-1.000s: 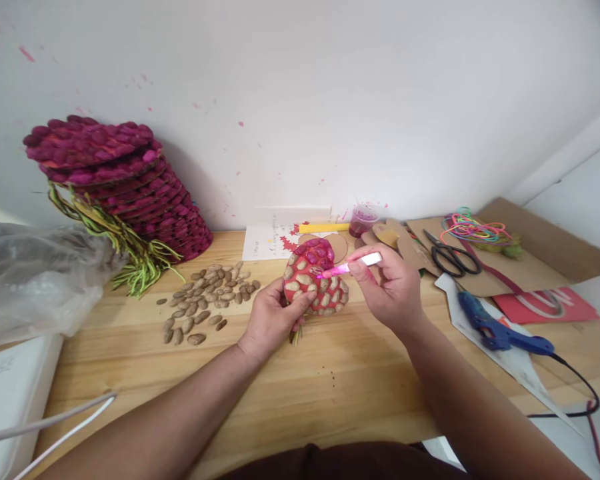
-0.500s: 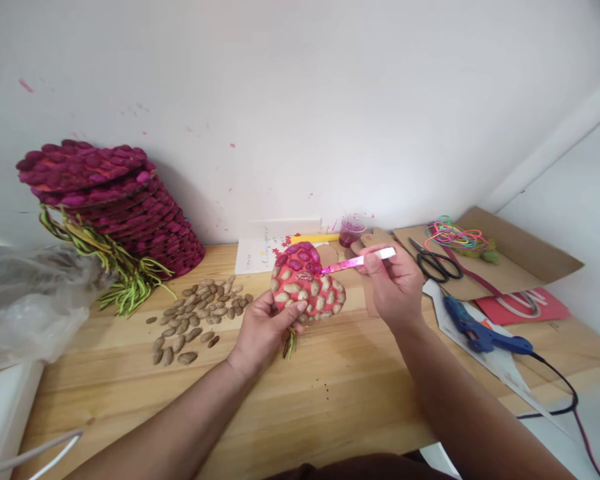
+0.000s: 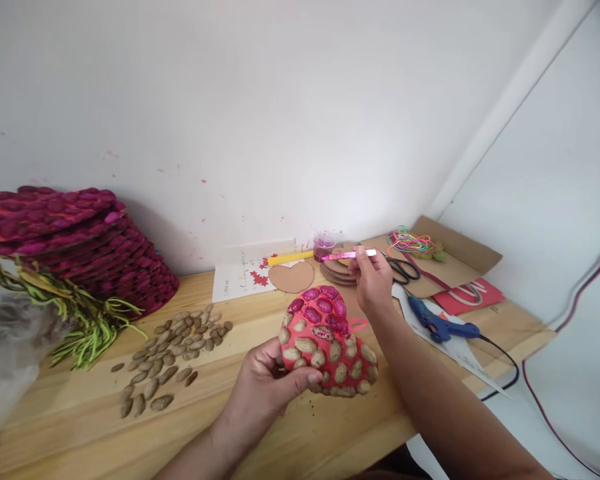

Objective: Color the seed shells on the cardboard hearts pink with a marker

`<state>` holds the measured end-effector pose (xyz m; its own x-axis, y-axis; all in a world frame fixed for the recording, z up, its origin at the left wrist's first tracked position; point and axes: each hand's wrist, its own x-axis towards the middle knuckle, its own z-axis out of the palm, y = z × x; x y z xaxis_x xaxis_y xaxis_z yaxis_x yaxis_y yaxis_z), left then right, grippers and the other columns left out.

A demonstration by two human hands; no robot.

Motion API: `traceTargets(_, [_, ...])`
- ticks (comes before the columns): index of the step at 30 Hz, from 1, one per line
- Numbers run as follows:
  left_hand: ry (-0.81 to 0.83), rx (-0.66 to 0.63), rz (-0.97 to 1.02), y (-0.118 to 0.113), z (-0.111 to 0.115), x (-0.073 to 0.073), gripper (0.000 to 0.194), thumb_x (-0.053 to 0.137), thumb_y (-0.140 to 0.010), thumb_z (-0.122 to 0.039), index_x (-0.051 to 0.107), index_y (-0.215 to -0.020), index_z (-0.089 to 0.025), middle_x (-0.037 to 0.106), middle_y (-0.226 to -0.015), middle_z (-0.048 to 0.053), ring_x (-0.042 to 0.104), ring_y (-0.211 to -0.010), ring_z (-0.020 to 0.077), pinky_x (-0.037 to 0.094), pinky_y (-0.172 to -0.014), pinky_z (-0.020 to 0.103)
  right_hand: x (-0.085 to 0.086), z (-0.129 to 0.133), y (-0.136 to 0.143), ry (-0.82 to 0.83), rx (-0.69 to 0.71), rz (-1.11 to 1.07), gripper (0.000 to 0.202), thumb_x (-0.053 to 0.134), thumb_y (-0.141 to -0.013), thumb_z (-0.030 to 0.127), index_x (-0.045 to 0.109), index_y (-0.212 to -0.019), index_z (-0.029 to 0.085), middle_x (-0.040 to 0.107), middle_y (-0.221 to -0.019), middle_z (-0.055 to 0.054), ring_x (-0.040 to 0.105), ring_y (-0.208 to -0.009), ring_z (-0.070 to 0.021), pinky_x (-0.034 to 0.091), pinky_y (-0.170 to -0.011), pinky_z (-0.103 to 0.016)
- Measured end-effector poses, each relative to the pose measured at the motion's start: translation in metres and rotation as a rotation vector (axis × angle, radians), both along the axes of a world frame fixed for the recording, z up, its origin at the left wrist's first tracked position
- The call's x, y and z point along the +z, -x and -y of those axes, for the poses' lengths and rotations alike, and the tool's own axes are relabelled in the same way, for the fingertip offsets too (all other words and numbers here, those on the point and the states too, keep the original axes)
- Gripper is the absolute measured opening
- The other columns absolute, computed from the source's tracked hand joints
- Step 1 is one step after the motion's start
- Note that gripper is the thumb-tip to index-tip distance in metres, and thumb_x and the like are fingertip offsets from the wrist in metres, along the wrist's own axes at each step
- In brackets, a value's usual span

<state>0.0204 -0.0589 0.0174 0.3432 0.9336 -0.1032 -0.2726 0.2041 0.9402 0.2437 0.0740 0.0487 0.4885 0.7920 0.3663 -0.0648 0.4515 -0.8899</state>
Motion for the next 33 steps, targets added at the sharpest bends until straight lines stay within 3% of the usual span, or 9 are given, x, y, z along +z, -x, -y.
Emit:
traceTargets(3, [0.018, -0.041, -0.017, -0.002, 0.005, 0.004, 0.036, 0.096, -0.064, -0.046, 0.077, -0.077, -0.019, 0.071, -0.065, 0.004, 0.055, -0.051, 0.0121, 0.046, -0.040, 0.020, -0.001, -0.001, -0.001, 0.006, -0.009, 0.032, 0.052, 0.078, -0.072, 0.068, 0.065, -0.087, 0.020, 0.053, -0.059, 0.007, 0.047, -0.053, -0.0094, 0.038, -0.052, -0.024])
traceTargets(10, [0.150, -0.069, 0.118, -0.007, 0.021, 0.020, 0.039, 0.096, -0.062, -0.046, 0.076, -0.080, -0.017, 0.073, -0.068, 0.006, 0.053, -0.047, 0.0092, 0.030, -0.032, 0.014, 0.015, -0.003, -0.004, -0.035, -0.041, 0.094, 0.046, 0.077, -0.075, 0.064, 0.065, -0.089, 0.021, 0.051, -0.060, 0.008, 0.044, -0.055, -0.0099, 0.035, -0.054, -0.025])
traceTargets(13, [0.189, -0.054, 0.161, -0.007, 0.018, 0.015, 0.041, 0.097, -0.062, -0.046, 0.073, -0.078, -0.017, 0.071, -0.065, 0.004, 0.054, -0.044, 0.0086, 0.028, -0.031, 0.013, 0.032, -0.010, -0.008, -0.066, -0.066, 0.211, 0.042, 0.074, -0.079, 0.061, 0.066, -0.091, 0.022, 0.053, -0.064, 0.006, 0.047, -0.059, -0.0111, 0.040, -0.059, -0.027])
traceTargets(15, [0.197, 0.000, 0.132, -0.007, 0.010, 0.007, 0.042, 0.096, -0.063, -0.047, 0.072, -0.079, -0.017, 0.071, -0.064, 0.003, 0.054, -0.043, 0.0078, 0.030, -0.032, 0.013, 0.042, -0.020, -0.009, -0.067, -0.104, 0.415, 0.038, 0.067, -0.085, 0.058, 0.066, -0.092, 0.022, 0.058, -0.070, 0.004, 0.050, -0.063, -0.0121, 0.042, -0.064, -0.028])
traceTargets(18, [0.164, 0.076, 0.045, -0.005, -0.005, -0.006, 0.049, 0.098, -0.059, -0.049, 0.069, -0.080, -0.016, 0.069, -0.063, 0.001, 0.049, -0.039, 0.0064, 0.031, -0.030, 0.014, 0.049, -0.040, -0.010, 0.054, -0.179, 0.706, 0.032, 0.060, -0.091, 0.052, 0.069, -0.094, 0.022, 0.065, -0.077, 0.001, 0.055, -0.069, -0.0142, 0.043, -0.069, -0.029])
traceTargets(25, [0.103, 0.195, -0.036, -0.001, -0.023, -0.015, 0.055, 0.100, -0.053, -0.044, 0.070, -0.088, -0.014, 0.063, -0.059, -0.003, 0.052, -0.044, 0.0080, 0.041, -0.035, 0.016, 0.037, -0.082, -0.001, 0.319, -0.228, 1.009, 0.020, 0.063, -0.090, 0.036, 0.071, -0.079, 0.021, 0.071, -0.079, -0.005, 0.059, -0.080, -0.0210, 0.042, -0.079, -0.033])
traceTargets(33, [0.084, 0.250, -0.028, -0.001, -0.027, -0.021, 0.056, 0.095, -0.061, -0.055, 0.068, -0.088, -0.014, 0.062, -0.061, -0.003, 0.051, -0.046, 0.0075, 0.044, -0.038, 0.016, 0.025, -0.098, 0.003, 0.521, -0.281, 1.154, 0.021, 0.063, -0.093, 0.038, 0.075, -0.088, 0.022, 0.077, -0.104, -0.011, 0.059, -0.108, -0.0308, 0.043, -0.092, -0.041])
